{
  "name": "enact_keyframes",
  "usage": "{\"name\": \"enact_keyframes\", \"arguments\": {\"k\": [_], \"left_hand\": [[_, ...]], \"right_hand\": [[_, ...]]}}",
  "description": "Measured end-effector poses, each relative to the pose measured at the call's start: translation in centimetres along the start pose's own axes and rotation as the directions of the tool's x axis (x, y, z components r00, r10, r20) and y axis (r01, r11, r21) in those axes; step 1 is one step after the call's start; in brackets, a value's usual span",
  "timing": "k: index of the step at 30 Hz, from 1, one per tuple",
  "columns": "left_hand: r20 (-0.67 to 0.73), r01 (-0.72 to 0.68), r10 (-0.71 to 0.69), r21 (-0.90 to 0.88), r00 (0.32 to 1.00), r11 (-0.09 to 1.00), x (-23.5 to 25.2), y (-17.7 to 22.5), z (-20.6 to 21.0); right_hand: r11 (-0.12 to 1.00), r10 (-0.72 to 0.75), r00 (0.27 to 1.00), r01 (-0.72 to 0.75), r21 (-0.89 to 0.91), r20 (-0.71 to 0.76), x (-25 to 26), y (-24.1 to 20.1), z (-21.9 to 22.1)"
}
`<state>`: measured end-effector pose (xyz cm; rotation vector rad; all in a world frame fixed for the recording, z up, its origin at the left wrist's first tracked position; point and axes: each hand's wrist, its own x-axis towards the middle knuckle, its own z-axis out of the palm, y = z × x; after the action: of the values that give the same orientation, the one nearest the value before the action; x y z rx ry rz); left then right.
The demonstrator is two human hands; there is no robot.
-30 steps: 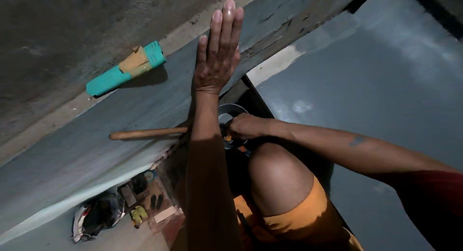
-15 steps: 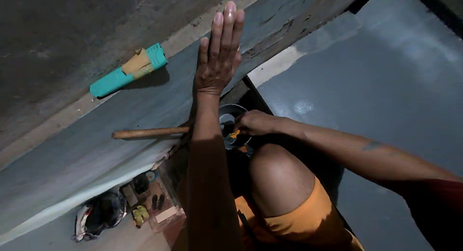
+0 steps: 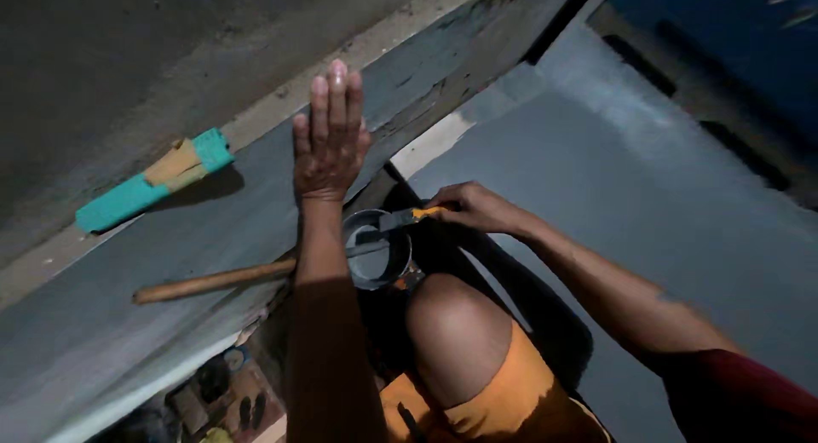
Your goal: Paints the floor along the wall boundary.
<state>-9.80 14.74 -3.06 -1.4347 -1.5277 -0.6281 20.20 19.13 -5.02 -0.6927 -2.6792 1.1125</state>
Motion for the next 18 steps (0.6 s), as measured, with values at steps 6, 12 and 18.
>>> {"name": "enact_keyframes", "arguments": {"k": [6, 12, 18], "left_hand": [[0.004, 0.003, -0.003, 0.03, 1.0, 1.0, 0.0, -0.1, -0.1], [-0.015, -0.002, 0.003, 0.055, 1.0, 0.998, 0.1, -0.1, -0.1], [0.002, -0.006, 0.006, 0.062, 1.0, 0.998, 0.0, -0.2, 0.0]], "right_hand": [[0.934, 0.262, 0.907, -0.324, -0.148, -0.331, -2.1, 3.5, -7.0], [0.813, 0.365, 0.792, -0.528, -0.246, -0.49, 0.9, 6.6, -9.0], [0.78, 0.394, 0.755, -0.577, -0.243, -0.525, 3.4, 7.6, -8.7]]}}
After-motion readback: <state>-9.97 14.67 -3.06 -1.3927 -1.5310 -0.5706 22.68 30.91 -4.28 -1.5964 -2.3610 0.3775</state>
